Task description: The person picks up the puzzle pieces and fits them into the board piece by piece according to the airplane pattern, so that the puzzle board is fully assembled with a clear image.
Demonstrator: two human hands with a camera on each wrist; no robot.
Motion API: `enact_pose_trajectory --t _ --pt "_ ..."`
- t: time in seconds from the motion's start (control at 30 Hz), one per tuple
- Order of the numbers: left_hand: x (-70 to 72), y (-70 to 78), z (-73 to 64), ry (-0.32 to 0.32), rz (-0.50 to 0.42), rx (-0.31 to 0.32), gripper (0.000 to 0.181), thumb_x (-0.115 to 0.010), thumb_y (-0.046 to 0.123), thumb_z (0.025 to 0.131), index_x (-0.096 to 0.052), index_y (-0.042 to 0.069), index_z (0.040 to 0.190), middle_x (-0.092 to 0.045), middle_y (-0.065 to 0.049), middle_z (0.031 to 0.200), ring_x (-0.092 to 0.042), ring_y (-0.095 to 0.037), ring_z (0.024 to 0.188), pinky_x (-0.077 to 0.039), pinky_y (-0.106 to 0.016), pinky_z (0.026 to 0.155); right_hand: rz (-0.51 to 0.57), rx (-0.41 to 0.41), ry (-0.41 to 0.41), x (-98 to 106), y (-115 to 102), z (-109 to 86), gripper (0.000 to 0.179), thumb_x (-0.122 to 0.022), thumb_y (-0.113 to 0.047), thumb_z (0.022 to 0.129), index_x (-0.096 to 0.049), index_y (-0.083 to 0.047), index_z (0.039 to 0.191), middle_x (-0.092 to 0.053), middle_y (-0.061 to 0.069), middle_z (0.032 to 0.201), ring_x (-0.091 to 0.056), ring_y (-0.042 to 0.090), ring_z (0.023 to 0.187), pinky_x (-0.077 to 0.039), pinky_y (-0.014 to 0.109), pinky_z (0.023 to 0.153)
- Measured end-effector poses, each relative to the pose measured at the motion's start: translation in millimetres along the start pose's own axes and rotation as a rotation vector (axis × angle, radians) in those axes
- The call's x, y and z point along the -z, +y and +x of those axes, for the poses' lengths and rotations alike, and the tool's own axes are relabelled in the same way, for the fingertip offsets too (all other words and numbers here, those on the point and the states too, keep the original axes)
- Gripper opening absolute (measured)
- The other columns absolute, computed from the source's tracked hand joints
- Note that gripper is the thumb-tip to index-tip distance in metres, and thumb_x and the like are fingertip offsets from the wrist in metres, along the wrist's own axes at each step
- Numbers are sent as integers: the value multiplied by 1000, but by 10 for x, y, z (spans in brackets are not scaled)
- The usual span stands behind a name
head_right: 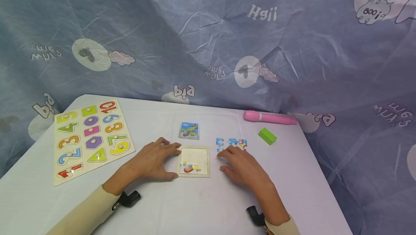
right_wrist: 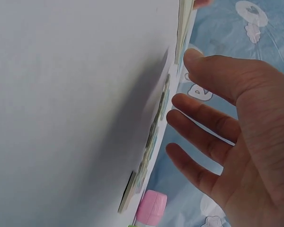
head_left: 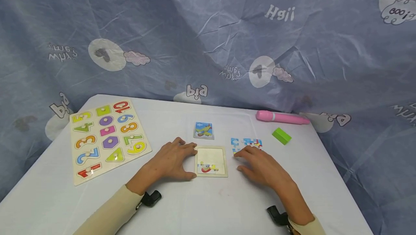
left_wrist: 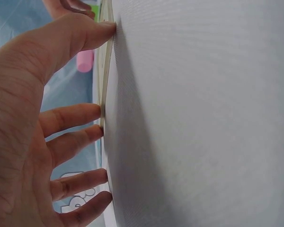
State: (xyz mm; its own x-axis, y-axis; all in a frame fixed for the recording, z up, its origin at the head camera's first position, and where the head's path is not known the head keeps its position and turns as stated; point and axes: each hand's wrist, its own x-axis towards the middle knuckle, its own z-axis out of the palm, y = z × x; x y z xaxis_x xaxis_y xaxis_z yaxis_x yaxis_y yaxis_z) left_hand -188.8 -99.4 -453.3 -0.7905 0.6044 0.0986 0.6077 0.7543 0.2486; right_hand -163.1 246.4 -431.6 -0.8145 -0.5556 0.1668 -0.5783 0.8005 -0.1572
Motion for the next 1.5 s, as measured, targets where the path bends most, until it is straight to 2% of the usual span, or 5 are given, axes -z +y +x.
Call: enact_pose_trajectory --t 0.27,0.73,1.03,1.33,1.5 --pt "-2 -4 1 -1 -5 0 74 -84 62 77 -74 22 138 -62 4 155 -55 -25 130 -53 -47 95 2 -39 -1 27 70 -47 37 -87 -19 91 -76 -15 126 -71 1 125 -70 24 113 -58 48 96" --pt "14 -6 10 -1 -8 -8 73 -83 61 78 -74 20 138 -62 3 155 -55 -26 130 -53 -47 95 25 -118 1 80 212 -161 36 -86 -17 92 -76 -15 126 -70 10 132 -69 32 123 -56 53 98" --pt "0 -10 6 3 -8 -9 72 -84 61 78 -74 21 137 -62 3 154 -55 -25 129 -53 -47 93 6 -141 -9 95 284 -217 35 -87 -16 91 -76 -14 124 -70 9 130 -68 34 125 -56 54 99" --pt "7 -12 11 10 1 -10 73 -84 62 77 -74 21 137 -62 3 154 -55 -25 129 -53 -48 94 5 -177 -17 128 376 -287 36 -87 -15 91 -76 -14 125 -70 5 123 -69 24 110 -58 49 90" --pt "12 -6 4 1 -7 -5 74 -83 62 78 -74 21 138 -62 4 154 -55 -25 130 -53 -49 95 15 -224 -46 170 429 -311 35 -86 -18 91 -75 -15 124 -69 4 122 -69 24 109 -58 51 88"
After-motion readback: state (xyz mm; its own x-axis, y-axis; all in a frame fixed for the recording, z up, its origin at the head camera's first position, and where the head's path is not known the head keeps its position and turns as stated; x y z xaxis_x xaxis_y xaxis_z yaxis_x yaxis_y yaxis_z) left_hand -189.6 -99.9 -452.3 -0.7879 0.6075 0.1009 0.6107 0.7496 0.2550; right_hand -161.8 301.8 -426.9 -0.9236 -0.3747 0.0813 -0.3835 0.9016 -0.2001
